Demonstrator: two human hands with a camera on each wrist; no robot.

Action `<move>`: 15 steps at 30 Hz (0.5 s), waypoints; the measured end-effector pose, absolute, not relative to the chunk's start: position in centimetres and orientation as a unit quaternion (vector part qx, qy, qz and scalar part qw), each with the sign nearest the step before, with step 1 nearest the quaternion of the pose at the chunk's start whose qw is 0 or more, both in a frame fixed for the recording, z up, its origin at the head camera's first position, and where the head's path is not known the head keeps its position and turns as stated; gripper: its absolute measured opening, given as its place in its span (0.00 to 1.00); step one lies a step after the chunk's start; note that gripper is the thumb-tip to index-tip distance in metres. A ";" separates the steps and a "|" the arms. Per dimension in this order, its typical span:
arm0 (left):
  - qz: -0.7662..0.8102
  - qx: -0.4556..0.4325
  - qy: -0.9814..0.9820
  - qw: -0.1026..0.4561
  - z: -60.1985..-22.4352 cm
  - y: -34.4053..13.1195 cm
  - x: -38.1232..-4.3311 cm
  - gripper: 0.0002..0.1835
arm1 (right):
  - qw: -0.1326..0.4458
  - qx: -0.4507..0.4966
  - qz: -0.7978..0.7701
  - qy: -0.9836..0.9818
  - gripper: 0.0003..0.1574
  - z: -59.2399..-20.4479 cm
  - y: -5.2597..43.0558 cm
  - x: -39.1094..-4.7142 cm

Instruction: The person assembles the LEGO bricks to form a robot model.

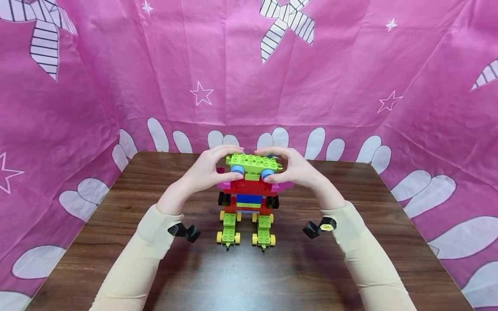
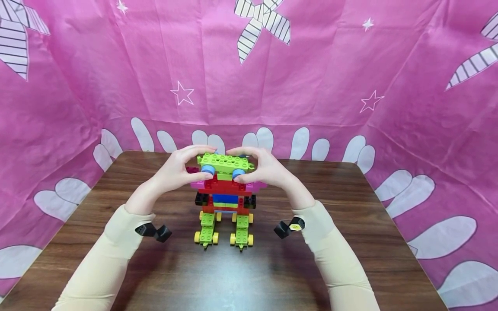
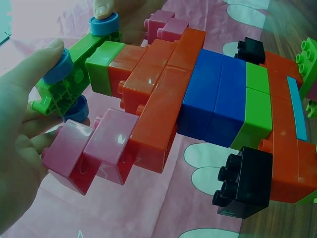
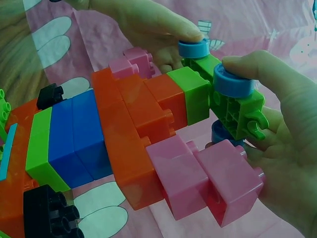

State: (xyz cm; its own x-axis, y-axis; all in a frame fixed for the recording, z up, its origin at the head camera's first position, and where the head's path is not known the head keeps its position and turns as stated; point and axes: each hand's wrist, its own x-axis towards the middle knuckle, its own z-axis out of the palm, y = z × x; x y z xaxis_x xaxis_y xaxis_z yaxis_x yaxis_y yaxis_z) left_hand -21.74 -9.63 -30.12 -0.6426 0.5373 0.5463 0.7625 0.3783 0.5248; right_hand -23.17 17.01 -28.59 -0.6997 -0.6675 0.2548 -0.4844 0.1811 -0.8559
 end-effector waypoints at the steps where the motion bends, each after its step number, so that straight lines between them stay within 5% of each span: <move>1: -0.391 -0.397 -0.818 0.144 -30.1 -9.6 -21.7 0.33 | 0.087 -0.379 -0.514 0.765 0.39 -28.6 17.0 -23.2; 15: -0.386 -0.397 -0.820 0.146 -30.4 -9.6 -21.7 0.32 | 0.071 -0.393 -0.478 0.782 0.39 -28.5 17.1 -23.4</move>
